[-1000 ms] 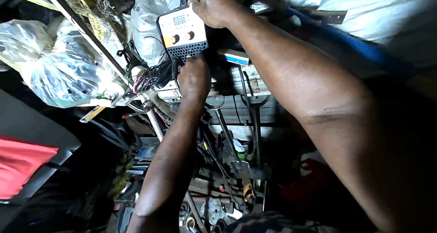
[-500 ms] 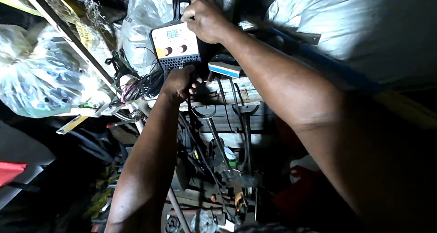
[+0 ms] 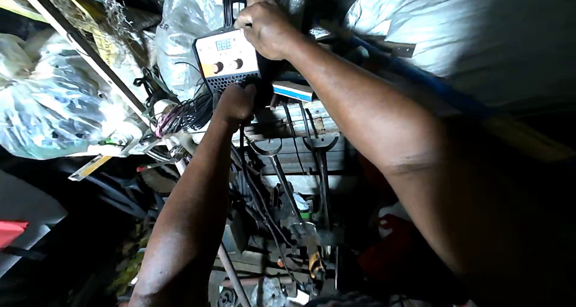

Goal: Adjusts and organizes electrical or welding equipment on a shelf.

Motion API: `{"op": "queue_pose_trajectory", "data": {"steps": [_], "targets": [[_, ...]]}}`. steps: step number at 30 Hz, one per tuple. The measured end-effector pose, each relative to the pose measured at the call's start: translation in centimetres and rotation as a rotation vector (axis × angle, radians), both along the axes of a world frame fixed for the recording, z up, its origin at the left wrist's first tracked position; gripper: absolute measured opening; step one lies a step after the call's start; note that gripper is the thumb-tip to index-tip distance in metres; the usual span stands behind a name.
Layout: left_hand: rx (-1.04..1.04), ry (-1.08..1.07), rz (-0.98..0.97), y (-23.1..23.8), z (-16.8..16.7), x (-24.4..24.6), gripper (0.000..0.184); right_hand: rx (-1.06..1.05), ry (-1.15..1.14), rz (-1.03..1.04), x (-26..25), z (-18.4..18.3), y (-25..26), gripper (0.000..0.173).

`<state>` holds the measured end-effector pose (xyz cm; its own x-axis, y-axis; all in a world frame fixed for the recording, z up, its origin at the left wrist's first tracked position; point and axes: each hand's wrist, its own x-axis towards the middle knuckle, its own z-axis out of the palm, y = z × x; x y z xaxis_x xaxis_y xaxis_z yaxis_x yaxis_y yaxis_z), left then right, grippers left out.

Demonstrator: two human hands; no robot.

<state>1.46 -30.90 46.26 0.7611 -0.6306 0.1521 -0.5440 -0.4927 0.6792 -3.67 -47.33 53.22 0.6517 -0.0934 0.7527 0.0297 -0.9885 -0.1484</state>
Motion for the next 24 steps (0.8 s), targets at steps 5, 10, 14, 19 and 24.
{"op": "queue_pose_trajectory", "data": {"steps": [5,10,14,19,24], "targets": [[-0.295,0.157,-0.201,2.8,-3.5,0.2,0.063,0.21,-0.021,0.148,-4.2,-0.4,-0.6,0.032],[-0.464,-0.068,-0.194,8.6,-10.8,-3.4,0.052,0.581,-0.48,0.205,-13.3,-6.0,1.2,0.03],[-0.678,-0.577,-0.181,10.2,-17.6,-6.9,0.027,0.588,-0.648,0.039,-17.2,-15.6,3.8,0.033],[-0.521,-0.621,-0.29,6.4,-19.3,-5.8,0.025,0.626,-0.517,-0.277,-17.4,-21.9,4.1,0.03],[-0.419,-0.723,-0.169,3.4,-17.0,-2.5,0.038,0.474,-0.534,-0.429,-16.2,-23.2,2.9,0.026]]}}
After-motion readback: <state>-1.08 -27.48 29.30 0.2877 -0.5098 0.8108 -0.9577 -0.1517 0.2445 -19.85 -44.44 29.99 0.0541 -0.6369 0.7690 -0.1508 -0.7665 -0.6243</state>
